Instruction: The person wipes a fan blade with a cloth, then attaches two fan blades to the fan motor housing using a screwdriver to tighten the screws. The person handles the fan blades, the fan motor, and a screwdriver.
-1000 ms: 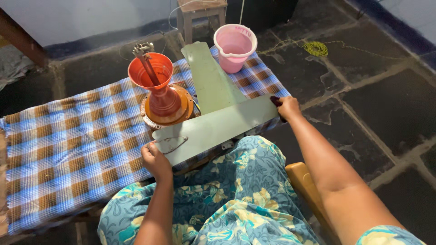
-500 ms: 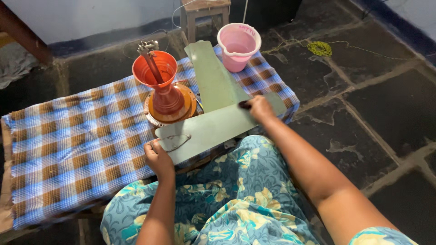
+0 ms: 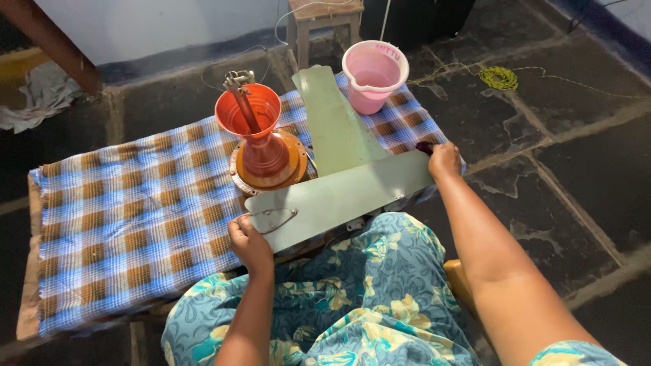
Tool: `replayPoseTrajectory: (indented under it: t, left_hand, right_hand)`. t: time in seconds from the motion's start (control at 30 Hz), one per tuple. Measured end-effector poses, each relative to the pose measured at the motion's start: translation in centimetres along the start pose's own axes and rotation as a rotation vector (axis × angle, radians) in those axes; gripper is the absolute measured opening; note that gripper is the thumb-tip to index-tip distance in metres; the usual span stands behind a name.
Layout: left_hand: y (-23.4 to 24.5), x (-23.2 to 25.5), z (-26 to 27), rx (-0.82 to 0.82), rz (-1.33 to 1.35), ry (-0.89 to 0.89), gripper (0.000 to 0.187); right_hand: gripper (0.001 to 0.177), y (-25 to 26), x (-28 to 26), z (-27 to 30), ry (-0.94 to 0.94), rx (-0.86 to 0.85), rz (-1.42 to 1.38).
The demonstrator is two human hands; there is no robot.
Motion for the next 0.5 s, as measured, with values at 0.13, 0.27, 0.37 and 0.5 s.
replayPoseTrajectory:
  t: [0.13,0.27,0.37,0.5]
  left_hand:
    - [0.0,-0.3,-0.1,0.016,0.015,-0.001,0.027]
    - [0.1,-0.1,-0.3,0.050,0.044,-0.068,0.025]
    - [0.1,0.0,-0.4,0.037,0.070,-0.014,0.025]
    - [0.3,0.3,-0.8,0.017,0.136,0.044,0.024]
  right_hand:
    - [0.035,0.4,0.7,1.2,0.061,-0.101,0.234]
    - [0.039,1.4,-0.2,3.2,-0.083,-0.043,0.082]
    - [0.027,1.8,-2.4,5.7,0.145,-0.208,0.312]
    - [0.033,3.4,-5.9,8.8,0.280,-0.467,0.293]
Point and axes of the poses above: each hand's wrist, its own z-axis away from the middle knuckle, its own y-axis out of the back of the hand, x = y × z, the point moved 3 cm from there along -z, towards the middle knuckle, and after that the axes turned 1 degree about x, right-handed, at the moved point
